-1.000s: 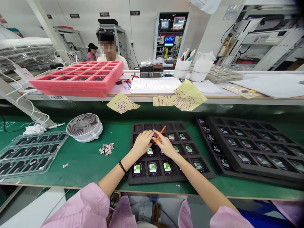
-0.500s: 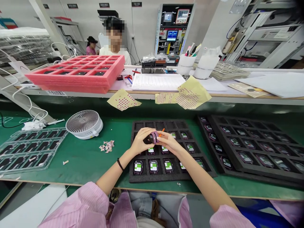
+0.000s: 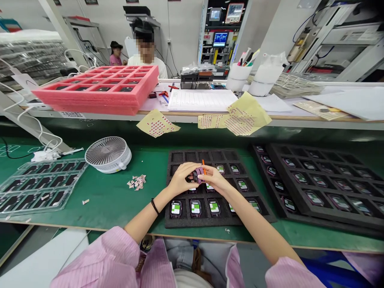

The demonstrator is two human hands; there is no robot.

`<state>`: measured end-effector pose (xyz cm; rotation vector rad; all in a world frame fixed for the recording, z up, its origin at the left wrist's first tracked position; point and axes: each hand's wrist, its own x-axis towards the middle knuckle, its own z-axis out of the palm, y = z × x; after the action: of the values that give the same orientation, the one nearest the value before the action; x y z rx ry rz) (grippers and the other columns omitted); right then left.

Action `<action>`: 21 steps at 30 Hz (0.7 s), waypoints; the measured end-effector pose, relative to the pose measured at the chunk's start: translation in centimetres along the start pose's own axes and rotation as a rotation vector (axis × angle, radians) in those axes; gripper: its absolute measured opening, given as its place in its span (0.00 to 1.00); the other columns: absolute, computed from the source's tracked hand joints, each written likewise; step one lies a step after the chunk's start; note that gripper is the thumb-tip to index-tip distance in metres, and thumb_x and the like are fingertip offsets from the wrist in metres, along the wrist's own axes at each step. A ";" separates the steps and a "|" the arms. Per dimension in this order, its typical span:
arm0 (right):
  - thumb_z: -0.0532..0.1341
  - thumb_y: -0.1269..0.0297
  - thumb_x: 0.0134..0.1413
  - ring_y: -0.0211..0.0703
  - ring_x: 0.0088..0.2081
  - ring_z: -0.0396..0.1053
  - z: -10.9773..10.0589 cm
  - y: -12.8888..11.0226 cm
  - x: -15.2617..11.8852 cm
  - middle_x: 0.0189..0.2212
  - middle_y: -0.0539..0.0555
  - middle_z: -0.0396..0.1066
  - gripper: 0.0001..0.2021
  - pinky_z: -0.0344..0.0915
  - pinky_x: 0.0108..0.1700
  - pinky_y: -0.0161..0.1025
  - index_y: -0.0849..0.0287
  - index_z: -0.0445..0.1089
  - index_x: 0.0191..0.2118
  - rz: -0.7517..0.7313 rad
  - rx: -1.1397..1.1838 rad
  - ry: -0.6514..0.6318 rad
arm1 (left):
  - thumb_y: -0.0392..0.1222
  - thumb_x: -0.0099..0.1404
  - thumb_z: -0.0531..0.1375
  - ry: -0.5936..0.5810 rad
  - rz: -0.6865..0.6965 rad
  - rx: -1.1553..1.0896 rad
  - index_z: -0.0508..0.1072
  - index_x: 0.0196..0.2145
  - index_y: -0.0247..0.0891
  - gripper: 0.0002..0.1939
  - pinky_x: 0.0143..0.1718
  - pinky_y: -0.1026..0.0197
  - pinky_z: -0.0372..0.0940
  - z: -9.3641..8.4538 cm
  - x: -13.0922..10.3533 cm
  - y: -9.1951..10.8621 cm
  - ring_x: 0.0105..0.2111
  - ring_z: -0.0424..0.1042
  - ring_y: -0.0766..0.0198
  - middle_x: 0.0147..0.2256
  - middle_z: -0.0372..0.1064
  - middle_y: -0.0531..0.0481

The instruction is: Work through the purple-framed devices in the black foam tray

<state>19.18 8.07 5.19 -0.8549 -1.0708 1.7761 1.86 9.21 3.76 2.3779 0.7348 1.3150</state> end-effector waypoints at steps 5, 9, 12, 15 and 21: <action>0.74 0.65 0.32 0.43 0.33 0.75 0.0 0.3 0.0 0.31 0.52 0.77 0.19 0.71 0.34 0.36 0.58 0.75 0.36 -0.021 -0.033 0.045 | 0.32 0.50 0.64 -0.026 -0.101 -0.078 0.70 0.51 0.41 0.28 0.53 0.49 0.61 0.1 0.1 0.4 0.50 0.68 0.54 0.50 0.70 0.42; 0.74 0.62 0.32 0.46 0.33 0.76 0.1 0.4 0.3 0.32 0.53 0.77 0.20 0.73 0.36 0.40 0.58 0.74 0.36 -0.016 -0.025 0.047 | 0.32 0.48 0.65 -0.015 -0.255 -0.194 0.73 0.48 0.41 0.27 0.55 0.48 0.59 0.0 0.3 0.9 0.50 0.67 0.53 0.49 0.71 0.44; 0.72 0.56 0.37 0.50 0.36 0.76 0.0 0.3 0.5 0.35 0.56 0.77 0.22 0.74 0.39 0.47 0.58 0.73 0.41 -0.049 -0.032 0.017 | 0.35 0.48 0.68 0.064 -0.444 -0.409 0.73 0.47 0.39 0.26 0.56 0.50 0.59 -0.2 0.6 1.2 0.51 0.68 0.54 0.49 0.71 0.43; 0.70 0.56 0.42 0.51 0.43 0.75 -0.2 0.1 0.3 0.40 0.57 0.76 0.21 0.72 0.46 0.51 0.57 0.72 0.44 -0.279 -0.157 0.130 | 0.43 0.50 0.68 0.202 -0.714 -0.771 0.73 0.47 0.36 0.25 0.55 0.52 0.60 -0.3 1.0 1.2 0.51 0.68 0.53 0.50 0.70 0.41; 0.66 0.67 0.50 0.50 0.52 0.69 0.5 0.2 -0.6 0.50 0.56 0.72 0.12 0.64 0.57 0.51 0.55 0.73 0.43 -0.843 -0.719 0.243 | 0.46 0.53 0.65 0.212 -1.098 -1.373 0.75 0.39 0.35 0.17 0.51 0.56 0.63 0.5 0.8 1.0 0.44 0.72 0.59 0.42 0.75 0.44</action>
<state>18.97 7.29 5.28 -0.8119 -1.6169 0.5652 2.95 8.80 4.57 0.5655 0.6467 0.9554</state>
